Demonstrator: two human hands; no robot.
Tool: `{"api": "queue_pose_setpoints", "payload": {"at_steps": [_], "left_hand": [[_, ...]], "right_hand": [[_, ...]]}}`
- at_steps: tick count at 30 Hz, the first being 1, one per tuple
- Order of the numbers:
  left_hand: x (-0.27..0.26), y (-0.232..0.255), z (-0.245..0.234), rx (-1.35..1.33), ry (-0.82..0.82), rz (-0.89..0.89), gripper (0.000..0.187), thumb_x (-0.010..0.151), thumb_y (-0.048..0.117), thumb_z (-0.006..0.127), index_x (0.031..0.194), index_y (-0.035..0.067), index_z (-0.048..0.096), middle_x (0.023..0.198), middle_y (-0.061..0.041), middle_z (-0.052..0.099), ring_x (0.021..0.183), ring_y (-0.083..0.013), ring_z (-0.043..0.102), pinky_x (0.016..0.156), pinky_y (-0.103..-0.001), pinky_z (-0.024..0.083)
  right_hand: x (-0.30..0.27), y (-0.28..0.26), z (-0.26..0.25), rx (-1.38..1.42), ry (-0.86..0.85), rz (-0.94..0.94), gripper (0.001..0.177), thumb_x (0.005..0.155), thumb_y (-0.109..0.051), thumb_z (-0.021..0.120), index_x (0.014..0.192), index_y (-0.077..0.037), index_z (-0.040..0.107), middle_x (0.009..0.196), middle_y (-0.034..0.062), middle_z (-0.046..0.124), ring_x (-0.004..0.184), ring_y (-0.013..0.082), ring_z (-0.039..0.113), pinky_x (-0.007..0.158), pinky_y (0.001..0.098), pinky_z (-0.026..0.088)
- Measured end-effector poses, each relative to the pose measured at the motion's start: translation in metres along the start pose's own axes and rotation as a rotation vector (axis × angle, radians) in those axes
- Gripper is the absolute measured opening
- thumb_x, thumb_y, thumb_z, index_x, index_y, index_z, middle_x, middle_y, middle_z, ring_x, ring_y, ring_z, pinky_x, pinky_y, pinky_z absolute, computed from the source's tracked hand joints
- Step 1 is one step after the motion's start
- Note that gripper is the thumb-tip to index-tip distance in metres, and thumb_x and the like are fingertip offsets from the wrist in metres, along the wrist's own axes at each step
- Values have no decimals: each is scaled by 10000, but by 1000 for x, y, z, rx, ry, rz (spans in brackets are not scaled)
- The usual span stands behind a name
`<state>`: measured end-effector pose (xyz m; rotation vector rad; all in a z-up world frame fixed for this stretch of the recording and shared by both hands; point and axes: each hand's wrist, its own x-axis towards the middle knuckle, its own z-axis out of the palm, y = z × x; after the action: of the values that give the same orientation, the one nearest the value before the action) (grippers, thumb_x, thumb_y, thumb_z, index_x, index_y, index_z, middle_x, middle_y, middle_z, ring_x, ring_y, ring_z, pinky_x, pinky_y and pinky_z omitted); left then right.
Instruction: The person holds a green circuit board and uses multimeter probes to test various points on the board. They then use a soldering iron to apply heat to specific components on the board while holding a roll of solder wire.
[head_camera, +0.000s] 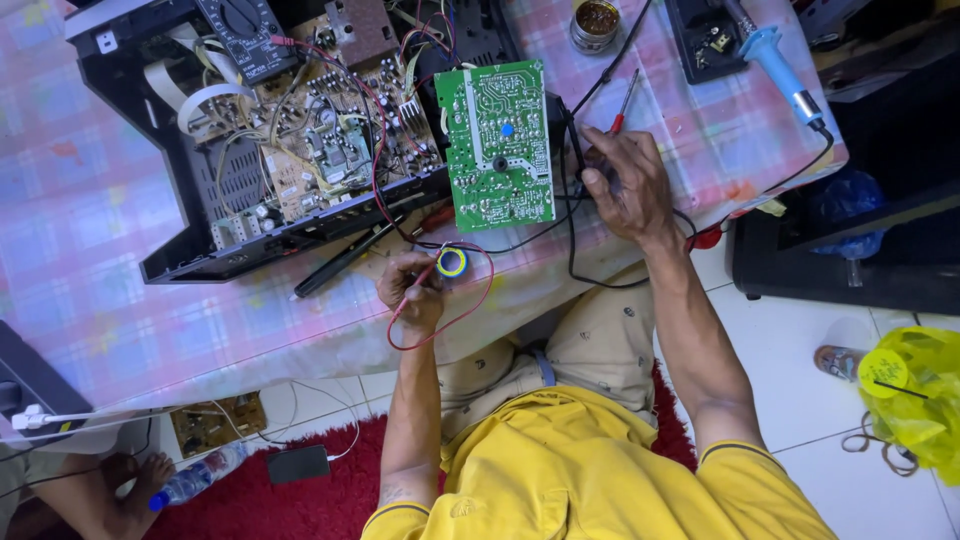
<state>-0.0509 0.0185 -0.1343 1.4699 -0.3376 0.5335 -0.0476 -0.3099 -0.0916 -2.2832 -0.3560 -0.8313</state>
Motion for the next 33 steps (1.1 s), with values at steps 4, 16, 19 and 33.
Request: {"api": "queue_pose_setpoints", "payload": {"at_steps": [4,16,19,33], "left_hand": [[4,0,1,-14,-16,29,549,990,499,608,808,-7,721,463,-28,508,392,-96,506,400,-224,411],[4,2,1,-16,1,83,260,951,202,657,1077,-26,667,707,-89,641,642,-97,593,665,-268,514],[5,4,4,-35,14,88,274,961,190,644,1101,-47,643,729,-95,633,638,-103,591,669,-271,511],[19,24,15,179,-89,432,230,936,43,725,1142,-56,705,931,-135,755,847,-275,712,809,-384,557]], "right_hand": [[17,-18,-4,-48,-57,-53,420,1146,-349,457,1293,-87,750,1050,114,713,1081,371,619,975,460,467],[-43,10,12,302,376,222,124,981,-105,749,1041,-7,703,780,95,589,669,184,545,645,351,497],[-67,-7,17,414,447,161,160,973,-59,626,1031,67,705,749,112,521,608,180,474,587,351,436],[-14,-72,52,515,505,14,343,1090,-288,573,1200,14,453,1146,229,707,944,220,696,828,319,570]]}}
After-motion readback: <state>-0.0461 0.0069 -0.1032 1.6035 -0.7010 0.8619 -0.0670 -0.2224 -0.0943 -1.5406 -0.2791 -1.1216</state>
